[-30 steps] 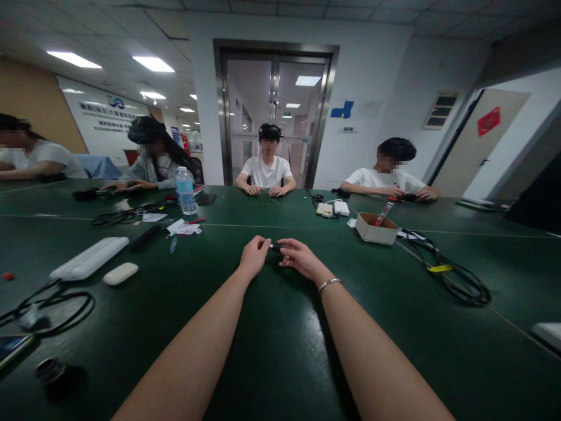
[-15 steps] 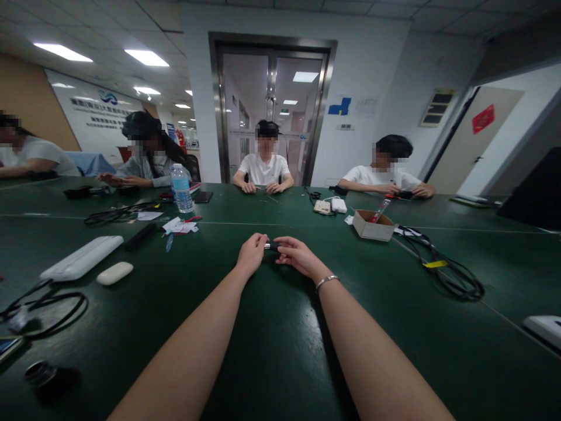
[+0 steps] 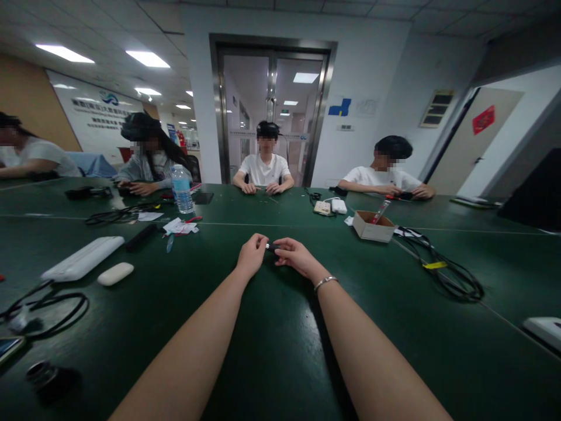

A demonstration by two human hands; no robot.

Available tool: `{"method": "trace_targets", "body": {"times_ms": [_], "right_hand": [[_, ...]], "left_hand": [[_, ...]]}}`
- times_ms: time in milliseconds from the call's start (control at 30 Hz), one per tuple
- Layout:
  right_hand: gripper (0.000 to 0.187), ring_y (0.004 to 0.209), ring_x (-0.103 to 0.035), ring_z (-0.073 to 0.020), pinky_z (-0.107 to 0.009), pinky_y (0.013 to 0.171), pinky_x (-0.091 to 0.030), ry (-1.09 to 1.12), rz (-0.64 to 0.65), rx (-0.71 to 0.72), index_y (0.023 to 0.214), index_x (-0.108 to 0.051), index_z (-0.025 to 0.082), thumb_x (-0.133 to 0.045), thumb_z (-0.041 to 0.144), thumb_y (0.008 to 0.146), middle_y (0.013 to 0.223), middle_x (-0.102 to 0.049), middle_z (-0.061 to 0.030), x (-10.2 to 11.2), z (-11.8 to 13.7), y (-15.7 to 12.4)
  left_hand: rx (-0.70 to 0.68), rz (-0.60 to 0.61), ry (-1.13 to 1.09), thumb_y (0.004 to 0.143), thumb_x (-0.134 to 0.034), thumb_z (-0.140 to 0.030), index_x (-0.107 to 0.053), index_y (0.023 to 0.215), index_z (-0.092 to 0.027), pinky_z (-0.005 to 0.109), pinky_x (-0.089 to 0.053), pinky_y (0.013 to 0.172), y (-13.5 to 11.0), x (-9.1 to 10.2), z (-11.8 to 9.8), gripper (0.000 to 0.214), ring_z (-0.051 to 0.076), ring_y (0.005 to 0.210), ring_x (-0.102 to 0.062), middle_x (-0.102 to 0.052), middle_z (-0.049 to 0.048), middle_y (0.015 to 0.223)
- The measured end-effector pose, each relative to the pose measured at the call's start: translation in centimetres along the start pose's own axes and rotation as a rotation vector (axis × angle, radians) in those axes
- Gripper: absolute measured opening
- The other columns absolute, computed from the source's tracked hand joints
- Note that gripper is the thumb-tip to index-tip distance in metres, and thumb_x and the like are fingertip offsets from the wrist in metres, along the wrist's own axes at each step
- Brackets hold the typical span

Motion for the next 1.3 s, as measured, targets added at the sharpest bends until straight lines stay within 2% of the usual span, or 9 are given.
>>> {"method": "trace_targets", "body": {"times_ms": [133, 333, 467, 633, 833, 1000, 1100, 1300], "right_hand": [[0.013, 0.045, -0.055, -0.0068, -0.025, 0.056, -0.059, 0.014, -0.040, -0.039, 0.092, -0.058, 0.013, -0.066, 0.014, 0.081, 0.068, -0.063, -0.0012, 0.1, -0.1, -0.1], [0.008, 0.046, -0.057, -0.0086, -0.027, 0.060, -0.059, 0.052, -0.041, -0.062, 0.090, -0.057, 0.012, -0.058, 0.020, 0.090, 0.063, -0.064, -0.0047, 0.2, -0.3, -0.1], [0.008, 0.046, -0.059, -0.0103, -0.025, 0.057, -0.058, 0.041, -0.045, -0.063, 0.091, -0.056, 0.012, -0.052, 0.018, 0.093, 0.061, -0.064, -0.0056, 0.2, -0.3, 0.0], [0.010, 0.046, -0.059, -0.0108, -0.025, 0.055, -0.057, 0.055, -0.056, -0.069, 0.089, -0.056, 0.011, -0.049, 0.018, 0.094, 0.059, -0.064, -0.0058, 0.2, -0.1, -0.1], [0.017, 0.044, -0.058, -0.0112, -0.026, 0.052, -0.057, 0.083, -0.076, -0.079, 0.082, -0.053, 0.012, -0.047, 0.019, 0.095, 0.054, -0.060, -0.0033, 0.3, -0.3, -0.1], [0.015, 0.046, -0.059, -0.0112, -0.024, 0.053, -0.057, 0.083, -0.050, -0.078, 0.084, -0.055, 0.012, -0.048, 0.020, 0.095, 0.056, -0.061, -0.0040, 0.3, -0.3, -0.1], [0.007, 0.048, -0.060, -0.0100, -0.024, 0.057, -0.058, 0.077, -0.021, -0.059, 0.091, -0.057, 0.012, -0.057, 0.018, 0.090, 0.062, -0.063, -0.0041, 0.1, -0.1, -0.2], [0.025, 0.047, -0.055, -0.0068, -0.028, 0.058, -0.059, 0.081, 0.024, 0.039, 0.096, -0.060, 0.016, -0.073, 0.016, 0.074, 0.068, -0.060, 0.0028, 0.0, 0.4, -0.2]], "left_hand": [[-0.043, 0.011, -0.027, 0.084, -0.048, -0.031, -0.062, 0.090, -0.022, 0.025, -0.044, 0.065, 0.2, -0.3, -0.1, 0.018, 0.015, 0.071, -0.057, -0.062, 0.0022, 0.080], [-0.204, 0.065, -0.123, 0.082, -0.046, -0.015, -0.061, 0.096, -0.020, 0.030, -0.045, 0.085, 0.2, -0.7, -1.4, 0.022, 0.015, 0.087, -0.058, -0.062, 0.0052, 0.094], [-0.203, 0.089, -0.163, 0.079, -0.048, -0.010, -0.062, 0.093, -0.018, 0.033, -0.044, 0.091, 0.1, -0.9, -1.7, 0.021, 0.016, 0.094, -0.058, -0.062, 0.0063, 0.098], [-0.125, 0.155, -0.251, 0.075, -0.057, -0.015, -0.061, 0.091, -0.016, 0.033, -0.046, 0.088, 0.1, -1.0, -1.6, 0.017, 0.017, 0.090, -0.060, -0.064, 0.0064, 0.094], [-0.079, 0.217, -0.314, 0.069, -0.066, -0.024, -0.062, 0.089, -0.015, 0.033, -0.048, 0.084, -0.1, -1.1, -1.5, 0.022, 0.017, 0.084, -0.062, -0.066, 0.0060, 0.091], [-0.042, 0.166, -0.333, 0.064, -0.072, -0.035, -0.063, 0.083, -0.015, 0.032, -0.049, 0.078, 0.1, -0.8, -1.0, 0.028, 0.018, 0.079, -0.063, -0.067, 0.0055, 0.082], [0.038, 0.145, -0.331, 0.065, -0.070, -0.043, -0.062, 0.080, -0.014, 0.030, -0.048, 0.067, 0.2, -0.8, -0.2, 0.034, 0.017, 0.070, -0.063, -0.066, 0.0057, 0.075], [0.068, 0.105, -0.322, 0.065, -0.067, -0.053, -0.060, 0.075, -0.013, 0.026, -0.043, 0.059, 0.4, -0.5, 0.2, 0.041, 0.015, 0.062, -0.060, -0.063, 0.0035, 0.064]]}}
Point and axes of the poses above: each hand's wrist, its own y-axis towards the middle knuckle, its own x-axis out of the back of the hand, z = x × y, the point moved 8 cm from there along y, towards the middle knuckle
